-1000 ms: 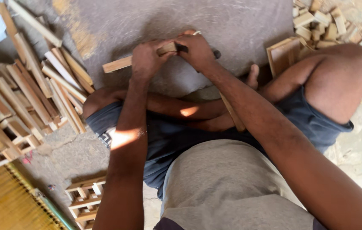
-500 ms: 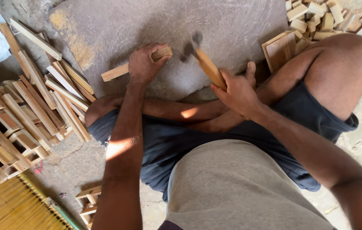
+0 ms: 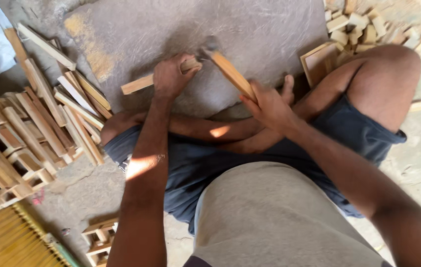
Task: The person sits on the floor and assembles small wooden frames by joining short wooden pieces using a hammer. They repeatedly pick up pieces, align them, and tap them together, then place the completed frames aside.
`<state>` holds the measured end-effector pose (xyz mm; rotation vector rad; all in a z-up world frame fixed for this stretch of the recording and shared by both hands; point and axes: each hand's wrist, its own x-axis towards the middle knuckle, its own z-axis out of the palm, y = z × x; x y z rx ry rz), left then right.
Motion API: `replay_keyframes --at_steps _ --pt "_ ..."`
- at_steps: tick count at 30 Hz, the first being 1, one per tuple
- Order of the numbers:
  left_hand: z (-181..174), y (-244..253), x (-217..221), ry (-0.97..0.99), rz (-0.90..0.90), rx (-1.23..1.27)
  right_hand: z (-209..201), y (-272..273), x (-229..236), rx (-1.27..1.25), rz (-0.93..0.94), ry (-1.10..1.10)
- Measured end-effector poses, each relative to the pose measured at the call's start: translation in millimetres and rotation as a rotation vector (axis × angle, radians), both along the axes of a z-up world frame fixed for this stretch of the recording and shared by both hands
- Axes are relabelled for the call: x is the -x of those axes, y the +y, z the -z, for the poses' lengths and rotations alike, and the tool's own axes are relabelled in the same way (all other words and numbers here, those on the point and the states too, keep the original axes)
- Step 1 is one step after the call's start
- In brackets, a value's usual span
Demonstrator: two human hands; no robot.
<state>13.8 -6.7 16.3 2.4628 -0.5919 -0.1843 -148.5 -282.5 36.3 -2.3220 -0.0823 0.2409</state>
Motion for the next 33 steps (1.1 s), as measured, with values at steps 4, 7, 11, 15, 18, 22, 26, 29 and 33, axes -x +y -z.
replay_keyframes --at_steps 4,7,11,15,18,22,26,29,33 --pt "-43.9 7.5 16.7 0.026 0.095 0.257 -5.5 -13.4 56.0 -0.053 -0.016 -0.111" --pt "-87.1 37.1 22.4 -0.171 -0.060 0.664 -11.3 -22.6 62.5 -0.225 0.139 0.597" --pt "-60.8 109.8 26.6 -0.215 -0.280 0.325 25.6 -26.2 61.4 -0.223 0.118 0.770" --pt "33.3 130.7 16.6 0.020 -0.340 -0.401 55.2 -18.1 38.1 -0.191 0.036 0.687" --pt "75.5 168.1 -6.2 0.077 -0.271 -0.514 55.5 -24.2 22.0 -0.120 0.020 0.592" --pt "79.7 262.8 24.5 0.183 -1.002 -0.346 61.8 -31.3 53.7 -0.052 -0.020 0.397" --pt "96.6 280.6 61.7 0.176 -1.087 -0.531 87.9 -44.4 40.3 0.029 -0.081 0.334" --pt "112.2 288.1 80.0 -0.037 -1.092 -0.371 95.4 -36.7 26.7 0.150 -0.097 0.388" --pt "92.7 296.6 77.6 -0.430 -1.241 -0.109 63.4 -36.1 30.2 0.185 -0.190 0.288"
